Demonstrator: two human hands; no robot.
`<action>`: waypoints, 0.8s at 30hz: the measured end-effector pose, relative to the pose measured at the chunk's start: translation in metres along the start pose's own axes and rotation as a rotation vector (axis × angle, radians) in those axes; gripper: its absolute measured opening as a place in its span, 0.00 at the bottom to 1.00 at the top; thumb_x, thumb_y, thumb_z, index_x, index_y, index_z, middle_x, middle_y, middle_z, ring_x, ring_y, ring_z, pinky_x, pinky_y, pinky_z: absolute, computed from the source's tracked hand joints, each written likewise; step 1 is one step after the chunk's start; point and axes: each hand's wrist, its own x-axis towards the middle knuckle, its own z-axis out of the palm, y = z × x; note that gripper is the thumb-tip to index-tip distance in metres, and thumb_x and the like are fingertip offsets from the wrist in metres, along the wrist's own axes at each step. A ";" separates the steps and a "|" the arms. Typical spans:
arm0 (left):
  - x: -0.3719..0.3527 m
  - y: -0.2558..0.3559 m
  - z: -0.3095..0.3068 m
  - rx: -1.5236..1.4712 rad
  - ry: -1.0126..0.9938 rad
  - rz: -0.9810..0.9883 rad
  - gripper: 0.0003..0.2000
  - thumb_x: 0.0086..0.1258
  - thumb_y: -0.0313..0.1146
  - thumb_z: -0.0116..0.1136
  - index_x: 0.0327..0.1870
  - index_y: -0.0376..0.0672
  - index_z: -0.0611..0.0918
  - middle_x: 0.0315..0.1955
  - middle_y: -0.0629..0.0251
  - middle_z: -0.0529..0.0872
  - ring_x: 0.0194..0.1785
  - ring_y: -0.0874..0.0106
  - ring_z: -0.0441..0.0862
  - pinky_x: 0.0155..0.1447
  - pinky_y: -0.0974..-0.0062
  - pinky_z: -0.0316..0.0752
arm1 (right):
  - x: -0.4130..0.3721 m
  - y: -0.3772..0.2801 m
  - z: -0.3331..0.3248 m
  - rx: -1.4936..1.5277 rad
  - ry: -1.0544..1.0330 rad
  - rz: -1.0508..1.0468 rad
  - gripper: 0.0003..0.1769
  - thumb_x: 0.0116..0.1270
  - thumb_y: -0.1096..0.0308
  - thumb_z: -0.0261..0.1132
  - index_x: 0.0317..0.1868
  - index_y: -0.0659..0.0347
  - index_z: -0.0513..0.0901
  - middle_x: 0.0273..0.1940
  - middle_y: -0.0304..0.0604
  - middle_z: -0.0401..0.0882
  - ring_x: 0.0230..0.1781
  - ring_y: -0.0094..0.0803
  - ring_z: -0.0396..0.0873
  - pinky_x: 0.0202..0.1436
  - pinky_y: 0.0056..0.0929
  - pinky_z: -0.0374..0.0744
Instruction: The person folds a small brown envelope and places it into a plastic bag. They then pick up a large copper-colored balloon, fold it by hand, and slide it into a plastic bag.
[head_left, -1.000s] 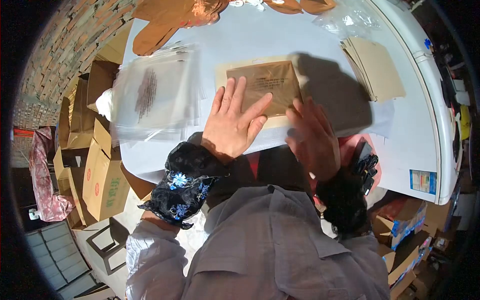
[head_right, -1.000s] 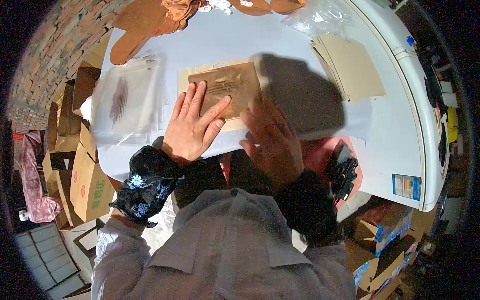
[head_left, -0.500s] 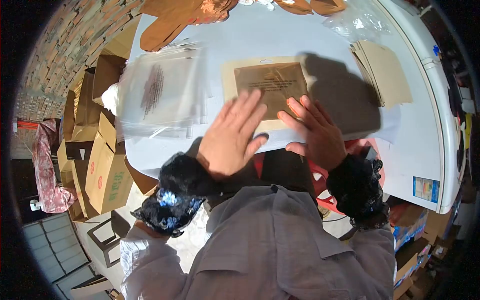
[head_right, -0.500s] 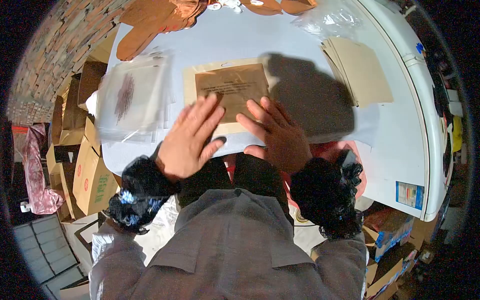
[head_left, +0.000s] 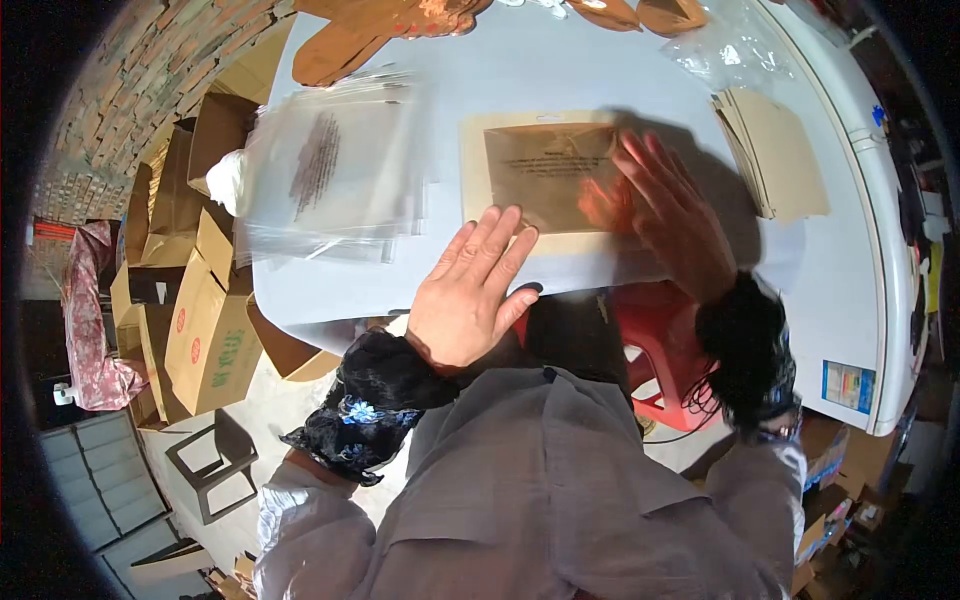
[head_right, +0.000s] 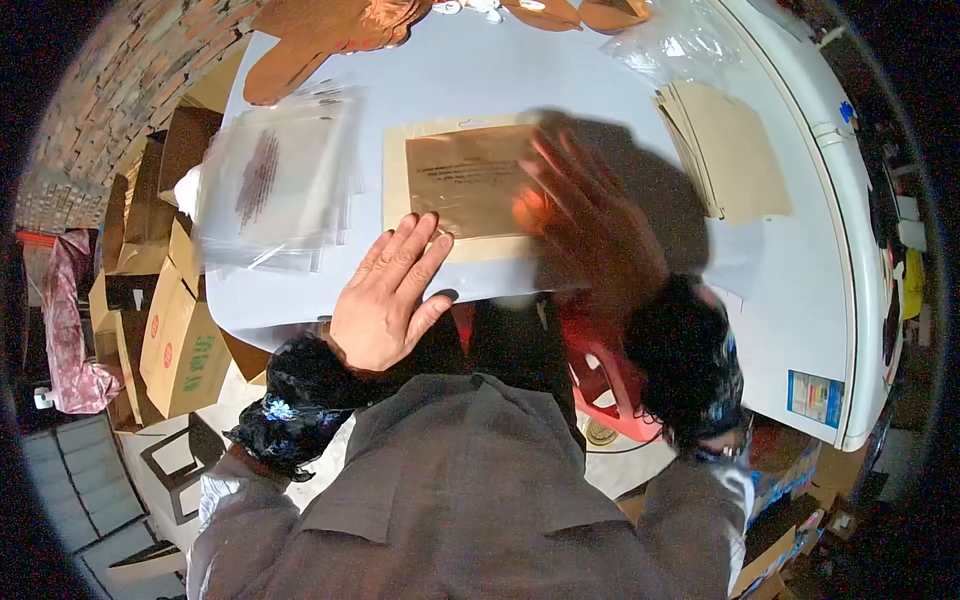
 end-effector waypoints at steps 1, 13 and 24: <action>0.000 0.000 0.000 0.006 -0.002 0.004 0.30 0.78 0.47 0.54 0.77 0.44 0.67 0.77 0.53 0.64 0.80 0.55 0.60 0.80 0.55 0.59 | 0.011 0.004 0.002 -0.027 -0.010 -0.031 0.32 0.69 0.62 0.65 0.71 0.61 0.72 0.78 0.51 0.60 0.80 0.54 0.57 0.80 0.48 0.62; 0.001 0.004 -0.003 0.022 -0.042 -0.029 0.32 0.76 0.47 0.57 0.77 0.43 0.67 0.77 0.53 0.64 0.80 0.53 0.60 0.79 0.54 0.59 | 0.030 0.028 0.037 0.134 -0.145 -0.062 0.30 0.70 0.68 0.61 0.72 0.64 0.71 0.75 0.52 0.67 0.77 0.54 0.62 0.79 0.51 0.61; 0.005 0.006 -0.004 0.082 -0.115 -0.077 0.32 0.76 0.48 0.55 0.77 0.45 0.67 0.78 0.54 0.63 0.81 0.54 0.59 0.80 0.54 0.57 | 0.029 0.027 0.035 0.172 -0.013 -0.044 0.30 0.68 0.64 0.66 0.69 0.63 0.75 0.72 0.49 0.73 0.74 0.48 0.68 0.79 0.46 0.65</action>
